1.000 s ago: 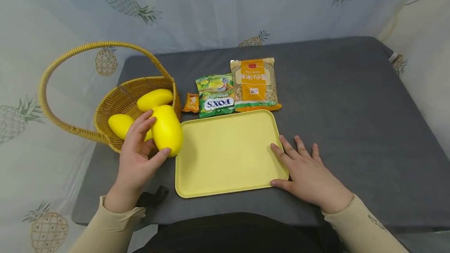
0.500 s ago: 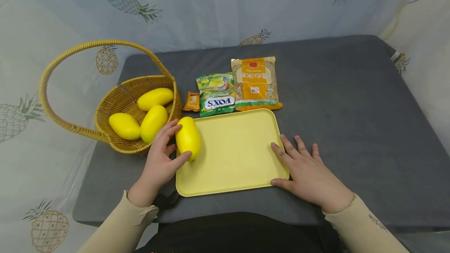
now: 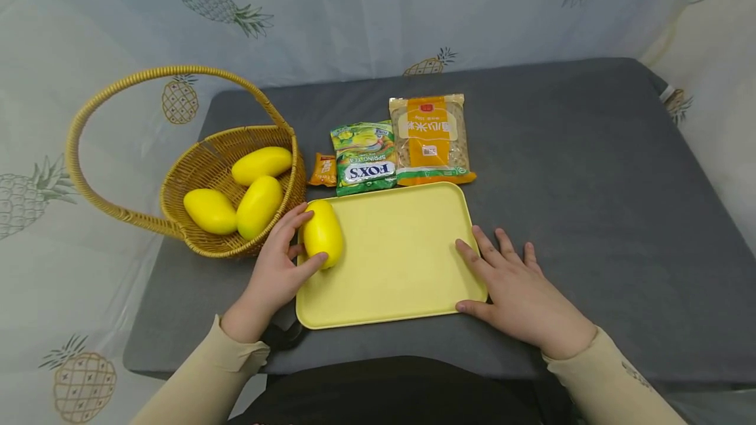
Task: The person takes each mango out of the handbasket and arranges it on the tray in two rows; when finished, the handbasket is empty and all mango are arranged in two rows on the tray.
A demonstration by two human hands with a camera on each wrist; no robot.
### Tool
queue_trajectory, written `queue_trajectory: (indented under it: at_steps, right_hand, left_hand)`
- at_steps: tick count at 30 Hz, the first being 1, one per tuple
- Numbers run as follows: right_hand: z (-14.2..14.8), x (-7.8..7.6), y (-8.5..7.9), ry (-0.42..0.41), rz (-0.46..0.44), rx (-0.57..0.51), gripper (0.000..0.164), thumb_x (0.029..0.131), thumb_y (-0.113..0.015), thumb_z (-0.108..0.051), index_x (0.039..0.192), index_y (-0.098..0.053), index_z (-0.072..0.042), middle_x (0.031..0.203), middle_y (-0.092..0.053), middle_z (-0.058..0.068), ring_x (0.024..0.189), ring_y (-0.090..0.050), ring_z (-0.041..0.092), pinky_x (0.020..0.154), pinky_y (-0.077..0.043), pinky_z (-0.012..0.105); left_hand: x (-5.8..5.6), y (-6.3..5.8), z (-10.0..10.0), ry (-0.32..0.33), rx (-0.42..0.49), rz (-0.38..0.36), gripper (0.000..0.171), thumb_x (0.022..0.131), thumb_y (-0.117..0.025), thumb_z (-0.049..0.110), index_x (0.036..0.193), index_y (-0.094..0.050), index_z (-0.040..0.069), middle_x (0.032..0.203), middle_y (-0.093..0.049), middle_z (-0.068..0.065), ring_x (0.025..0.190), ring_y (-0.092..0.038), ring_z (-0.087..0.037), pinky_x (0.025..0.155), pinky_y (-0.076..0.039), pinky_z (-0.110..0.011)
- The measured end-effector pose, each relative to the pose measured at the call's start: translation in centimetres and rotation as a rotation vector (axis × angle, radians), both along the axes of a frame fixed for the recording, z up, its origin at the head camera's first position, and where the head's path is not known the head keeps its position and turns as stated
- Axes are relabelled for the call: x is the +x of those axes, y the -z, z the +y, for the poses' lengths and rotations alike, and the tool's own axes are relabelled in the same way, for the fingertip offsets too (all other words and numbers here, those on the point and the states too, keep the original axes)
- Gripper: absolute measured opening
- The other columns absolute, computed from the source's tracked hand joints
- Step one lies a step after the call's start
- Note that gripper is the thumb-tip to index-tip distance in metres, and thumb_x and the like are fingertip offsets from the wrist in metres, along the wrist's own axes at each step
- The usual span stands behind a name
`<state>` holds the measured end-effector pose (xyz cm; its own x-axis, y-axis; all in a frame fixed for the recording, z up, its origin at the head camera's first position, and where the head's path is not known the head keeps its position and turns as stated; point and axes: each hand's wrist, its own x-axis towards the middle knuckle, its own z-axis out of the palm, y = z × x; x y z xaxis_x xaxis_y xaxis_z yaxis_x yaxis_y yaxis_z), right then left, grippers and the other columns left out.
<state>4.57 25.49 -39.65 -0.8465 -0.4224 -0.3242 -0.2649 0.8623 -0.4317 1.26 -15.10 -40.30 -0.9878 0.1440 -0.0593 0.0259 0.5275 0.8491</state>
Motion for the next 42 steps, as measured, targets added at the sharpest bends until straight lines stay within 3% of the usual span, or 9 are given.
queue_trajectory:
  at_steps: [18,27,30,35,42]
  right_hand:
    - [-0.1,-0.1,0.1,0.000,-0.010,-0.005,0.106,0.094,-0.080,-0.064,0.178,-0.027,-0.027,0.186,-0.009,0.016,0.165,-0.011,0.061,0.120,-0.011,0.090]
    - [-0.1,-0.2,0.2,-0.003,-0.007,0.001,0.105,0.094,-0.079,-0.065,0.177,-0.028,-0.027,0.186,-0.009,0.016,0.165,-0.012,0.061,0.119,-0.013,0.090]
    - [-0.1,-0.2,0.2,-0.002,-0.008,-0.001,0.105,0.094,-0.080,-0.065,0.177,-0.028,-0.026,0.186,-0.009,0.017,0.165,-0.012,0.061,0.119,-0.013,0.090]
    - [-0.2,-0.2,0.2,0.001,-0.014,-0.006,0.105,0.094,-0.081,-0.063,0.177,-0.029,-0.026,0.186,-0.009,0.018,0.165,-0.013,0.062,0.119,-0.013,0.090]
    - [-0.3,-0.2,0.2,0.002,-0.019,-0.010,0.105,0.094,-0.081,-0.062,0.177,-0.028,-0.027,0.186,-0.008,0.018,0.165,-0.012,0.061,0.119,-0.012,0.090]
  left_hand:
    - [0.1,0.3,-0.5,-0.009,0.003,-0.013,0.075,0.107,-0.072,0.007,0.171,-0.034,0.000,0.183,-0.025,-0.014,0.162,-0.040,-0.038,0.112,-0.056,-0.056]
    - [0.1,0.4,-0.7,0.014,0.032,-0.047,0.070,0.110,-0.063,0.002,0.171,-0.029,-0.001,0.185,-0.018,-0.013,0.170,-0.021,-0.034,0.123,-0.041,-0.057]
    - [0.3,0.3,-0.9,0.023,-0.023,-0.021,0.066,0.111,-0.061,0.002,0.170,-0.032,-0.003,0.183,-0.022,-0.015,0.170,-0.022,-0.034,0.126,-0.038,-0.055]
    - [0.7,-0.1,-1.1,0.025,-0.192,0.047,0.060,0.111,-0.062,0.007,0.166,-0.040,-0.004,0.178,-0.035,-0.018,0.166,-0.033,-0.034,0.131,-0.034,-0.056]
    - [1.4,-0.6,-1.6,0.011,-0.298,0.104,0.057,0.109,-0.066,0.012,0.161,-0.050,-0.004,0.171,-0.046,-0.019,0.158,-0.047,-0.035,0.111,-0.057,-0.052]
